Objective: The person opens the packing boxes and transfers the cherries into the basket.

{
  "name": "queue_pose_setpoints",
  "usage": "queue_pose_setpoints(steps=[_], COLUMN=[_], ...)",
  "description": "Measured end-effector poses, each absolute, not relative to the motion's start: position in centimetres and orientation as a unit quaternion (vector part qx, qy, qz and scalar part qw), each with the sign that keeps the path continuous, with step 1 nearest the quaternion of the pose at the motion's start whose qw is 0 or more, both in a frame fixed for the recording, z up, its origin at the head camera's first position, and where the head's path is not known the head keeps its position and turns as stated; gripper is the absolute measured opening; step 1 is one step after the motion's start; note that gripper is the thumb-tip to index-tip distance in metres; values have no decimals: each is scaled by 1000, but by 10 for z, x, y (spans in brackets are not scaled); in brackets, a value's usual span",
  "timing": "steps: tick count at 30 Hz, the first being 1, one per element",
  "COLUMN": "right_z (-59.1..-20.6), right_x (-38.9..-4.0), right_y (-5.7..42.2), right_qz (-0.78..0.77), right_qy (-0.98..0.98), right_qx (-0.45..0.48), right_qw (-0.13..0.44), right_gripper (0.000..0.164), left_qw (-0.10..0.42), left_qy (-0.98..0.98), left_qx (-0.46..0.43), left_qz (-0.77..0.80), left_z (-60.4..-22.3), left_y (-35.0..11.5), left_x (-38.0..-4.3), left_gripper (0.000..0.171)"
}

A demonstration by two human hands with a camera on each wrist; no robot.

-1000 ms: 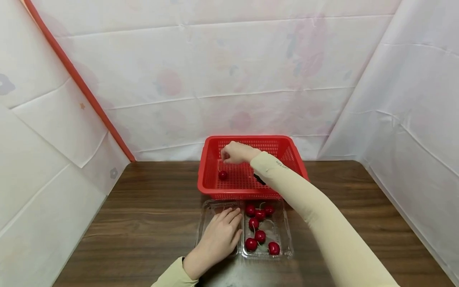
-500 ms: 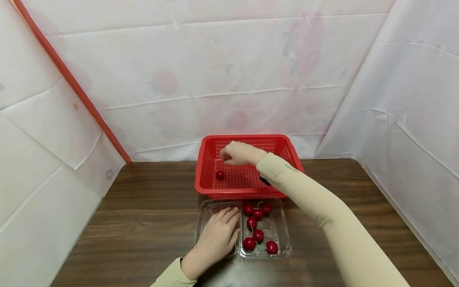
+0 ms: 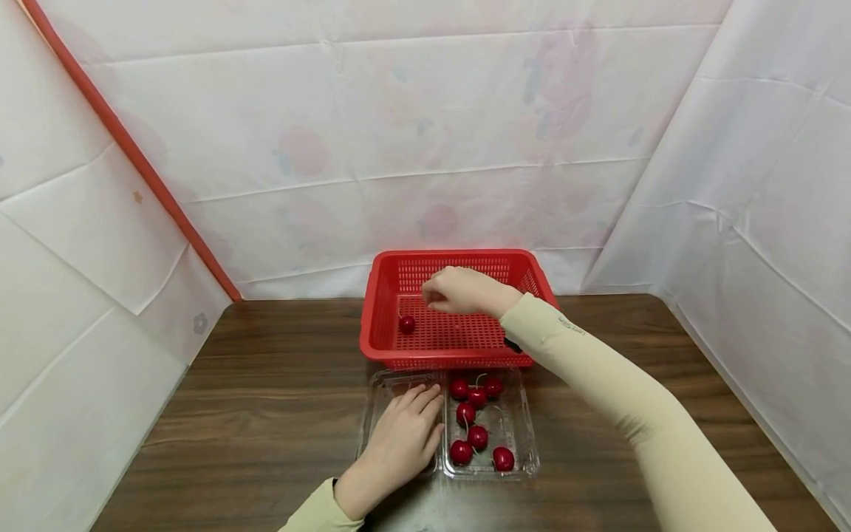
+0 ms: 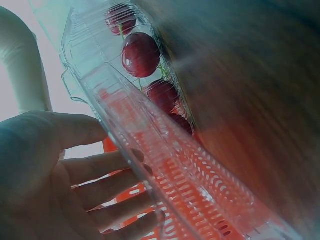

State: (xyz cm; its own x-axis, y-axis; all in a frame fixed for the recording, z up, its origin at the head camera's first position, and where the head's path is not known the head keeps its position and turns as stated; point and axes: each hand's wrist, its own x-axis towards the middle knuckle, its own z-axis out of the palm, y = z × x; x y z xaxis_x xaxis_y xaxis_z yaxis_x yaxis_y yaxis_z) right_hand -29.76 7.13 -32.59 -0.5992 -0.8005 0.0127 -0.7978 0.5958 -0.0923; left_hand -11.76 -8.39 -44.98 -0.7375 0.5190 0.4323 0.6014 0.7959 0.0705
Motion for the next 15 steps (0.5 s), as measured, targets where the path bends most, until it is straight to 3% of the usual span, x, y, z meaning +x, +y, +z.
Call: queue_pose_setpoints(steps=[15], right_z=[-322], right_x=[-267], right_y=[90], right_qz=[-81], right_qy=[885], right_qx=[-458], right_qw=[-27], right_gripper=[8], left_qw=[198], left_qy=[-927], left_qx=[-300], left_qz=[-109], left_z=[-449], left_y=[-86], left_x=[-117], left_gripper=[37])
